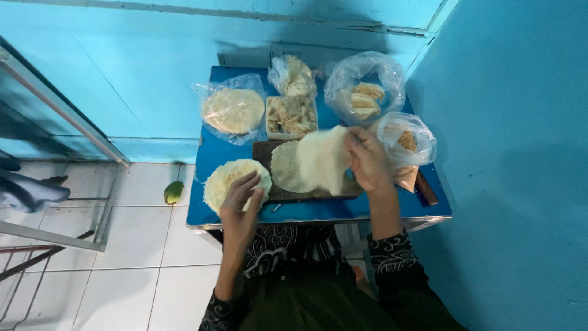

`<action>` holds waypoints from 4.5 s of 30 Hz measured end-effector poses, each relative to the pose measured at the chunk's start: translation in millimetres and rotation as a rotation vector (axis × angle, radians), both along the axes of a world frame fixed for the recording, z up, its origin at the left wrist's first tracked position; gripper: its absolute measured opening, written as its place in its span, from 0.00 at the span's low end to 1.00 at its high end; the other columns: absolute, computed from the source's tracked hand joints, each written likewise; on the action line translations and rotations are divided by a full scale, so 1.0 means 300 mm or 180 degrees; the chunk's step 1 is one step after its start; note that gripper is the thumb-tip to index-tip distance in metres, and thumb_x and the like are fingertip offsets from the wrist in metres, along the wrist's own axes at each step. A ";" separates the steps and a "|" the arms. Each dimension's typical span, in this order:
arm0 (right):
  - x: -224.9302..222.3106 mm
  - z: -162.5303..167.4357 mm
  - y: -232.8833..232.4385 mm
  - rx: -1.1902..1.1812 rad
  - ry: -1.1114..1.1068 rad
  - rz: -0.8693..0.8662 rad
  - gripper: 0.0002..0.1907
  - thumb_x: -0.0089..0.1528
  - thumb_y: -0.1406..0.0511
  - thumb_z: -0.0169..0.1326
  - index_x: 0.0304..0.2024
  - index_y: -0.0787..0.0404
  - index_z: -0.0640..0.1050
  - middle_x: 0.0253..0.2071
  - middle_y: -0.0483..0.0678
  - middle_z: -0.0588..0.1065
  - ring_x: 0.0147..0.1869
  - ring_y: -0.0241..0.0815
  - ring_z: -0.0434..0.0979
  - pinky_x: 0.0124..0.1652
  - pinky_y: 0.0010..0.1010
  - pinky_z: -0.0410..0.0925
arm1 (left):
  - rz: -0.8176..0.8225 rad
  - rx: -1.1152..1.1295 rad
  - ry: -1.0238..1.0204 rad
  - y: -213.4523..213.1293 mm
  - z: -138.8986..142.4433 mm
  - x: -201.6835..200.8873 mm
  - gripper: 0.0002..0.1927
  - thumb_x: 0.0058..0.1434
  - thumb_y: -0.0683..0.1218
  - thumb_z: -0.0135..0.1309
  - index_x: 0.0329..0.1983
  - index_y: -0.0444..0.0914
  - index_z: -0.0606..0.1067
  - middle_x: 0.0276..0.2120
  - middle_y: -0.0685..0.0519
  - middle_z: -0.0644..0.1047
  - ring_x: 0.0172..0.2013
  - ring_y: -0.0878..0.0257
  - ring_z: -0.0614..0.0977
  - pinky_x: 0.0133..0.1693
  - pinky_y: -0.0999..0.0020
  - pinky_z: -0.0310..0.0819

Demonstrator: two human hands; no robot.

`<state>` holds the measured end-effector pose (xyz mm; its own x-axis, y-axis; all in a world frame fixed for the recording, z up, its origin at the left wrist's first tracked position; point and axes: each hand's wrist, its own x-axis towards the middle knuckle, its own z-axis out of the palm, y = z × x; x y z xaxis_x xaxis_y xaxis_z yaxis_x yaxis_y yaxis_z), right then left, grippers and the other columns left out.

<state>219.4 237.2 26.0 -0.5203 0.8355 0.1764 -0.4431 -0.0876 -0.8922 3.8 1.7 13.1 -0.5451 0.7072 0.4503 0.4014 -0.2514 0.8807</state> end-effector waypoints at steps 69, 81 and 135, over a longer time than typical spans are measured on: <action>-0.366 -0.010 -0.379 0.3743 -0.1320 -0.0868 0.12 0.63 0.69 0.61 0.50 0.59 0.81 0.43 0.52 0.81 0.43 0.52 0.84 0.40 0.38 0.75 | 0.0640 -0.0126 -0.1719 -0.182 -0.064 -0.059 0.22 0.75 0.51 0.49 0.51 0.26 0.80 0.47 0.38 0.83 0.46 0.54 0.86 0.48 0.63 0.82; -0.167 0.067 -0.527 0.4183 -0.0877 0.0005 0.22 0.58 0.57 0.65 0.51 0.59 0.80 0.56 0.51 0.79 0.60 0.49 0.81 0.54 0.37 0.77 | -0.0571 0.0545 -0.3539 -0.109 -0.191 0.028 0.25 0.75 0.53 0.41 0.62 0.28 0.69 0.53 0.43 0.77 0.51 0.56 0.80 0.53 0.59 0.76; -0.104 -0.028 -0.520 0.1491 -0.0743 0.0007 0.04 0.68 0.70 0.55 0.43 0.67 0.78 0.49 0.51 0.74 0.49 0.39 0.79 0.46 0.31 0.75 | -0.0608 0.0271 0.0113 -0.088 0.010 0.206 0.19 0.74 0.43 0.48 0.63 0.29 0.74 0.68 0.38 0.69 0.65 0.46 0.75 0.62 0.57 0.71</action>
